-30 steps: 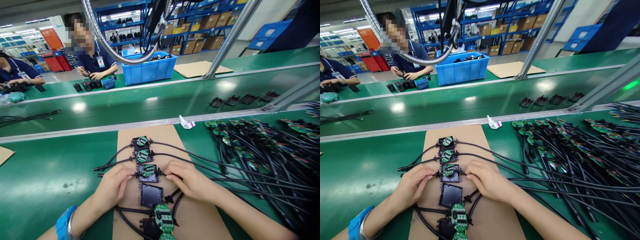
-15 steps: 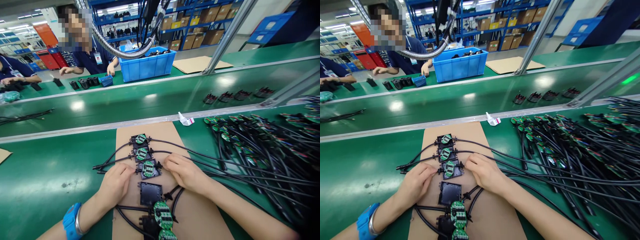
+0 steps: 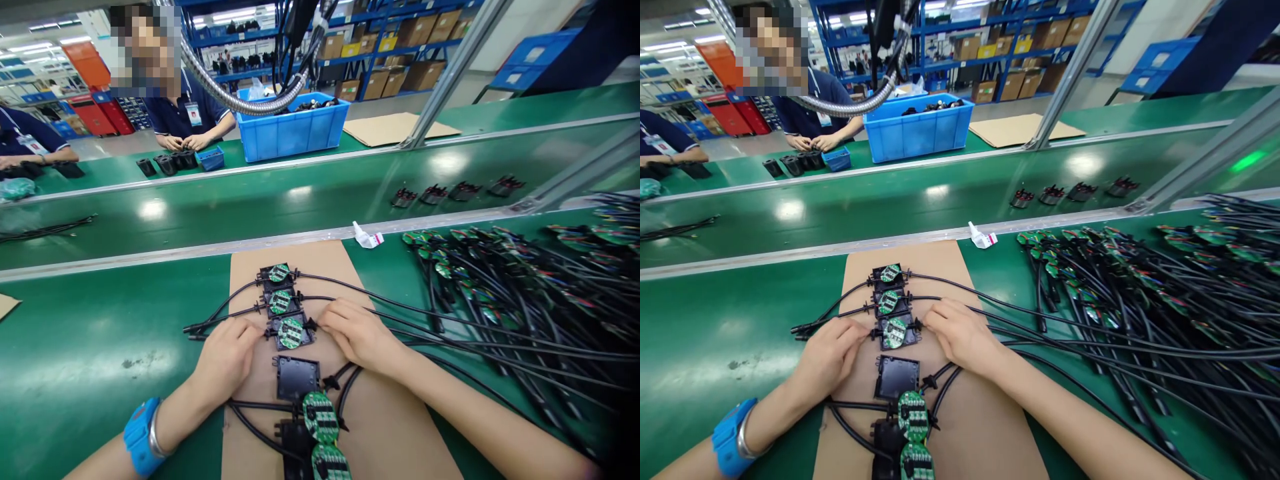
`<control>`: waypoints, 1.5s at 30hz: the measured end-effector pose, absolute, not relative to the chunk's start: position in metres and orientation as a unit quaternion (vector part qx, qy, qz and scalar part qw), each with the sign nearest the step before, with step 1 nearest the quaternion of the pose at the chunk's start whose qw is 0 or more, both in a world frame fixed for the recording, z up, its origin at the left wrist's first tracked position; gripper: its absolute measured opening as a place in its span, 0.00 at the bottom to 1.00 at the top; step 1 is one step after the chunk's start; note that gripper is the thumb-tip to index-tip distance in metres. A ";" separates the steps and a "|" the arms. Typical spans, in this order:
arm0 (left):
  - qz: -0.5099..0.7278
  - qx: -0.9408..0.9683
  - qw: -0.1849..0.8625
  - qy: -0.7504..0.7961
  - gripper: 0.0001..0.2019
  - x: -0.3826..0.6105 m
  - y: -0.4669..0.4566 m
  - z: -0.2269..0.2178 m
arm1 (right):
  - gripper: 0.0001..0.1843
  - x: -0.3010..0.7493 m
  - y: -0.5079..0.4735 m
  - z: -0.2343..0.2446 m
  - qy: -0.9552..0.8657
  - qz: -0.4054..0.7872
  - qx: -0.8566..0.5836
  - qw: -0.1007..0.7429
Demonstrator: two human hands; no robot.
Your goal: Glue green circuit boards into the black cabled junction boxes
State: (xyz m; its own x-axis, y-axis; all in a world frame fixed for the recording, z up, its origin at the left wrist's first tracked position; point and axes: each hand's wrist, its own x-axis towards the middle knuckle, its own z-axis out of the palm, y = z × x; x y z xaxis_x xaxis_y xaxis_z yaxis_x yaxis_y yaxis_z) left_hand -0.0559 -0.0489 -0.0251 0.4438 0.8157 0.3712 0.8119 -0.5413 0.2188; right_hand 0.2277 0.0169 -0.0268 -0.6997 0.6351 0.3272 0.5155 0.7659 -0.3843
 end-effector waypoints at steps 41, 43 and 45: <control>0.177 0.884 0.174 0.397 0.08 -0.052 -0.125 -0.002 | 0.11 0.233 -0.045 0.004 -0.943 0.139 -0.241 0.184; 0.190 0.882 0.170 0.397 0.07 -0.053 -0.130 -0.002 | 0.11 0.234 -0.047 0.004 -0.942 0.130 -0.243 0.191; 0.223 0.874 0.164 0.400 0.09 -0.057 -0.135 0.000 | 0.10 0.236 -0.049 0.005 -0.940 0.136 -0.235 0.206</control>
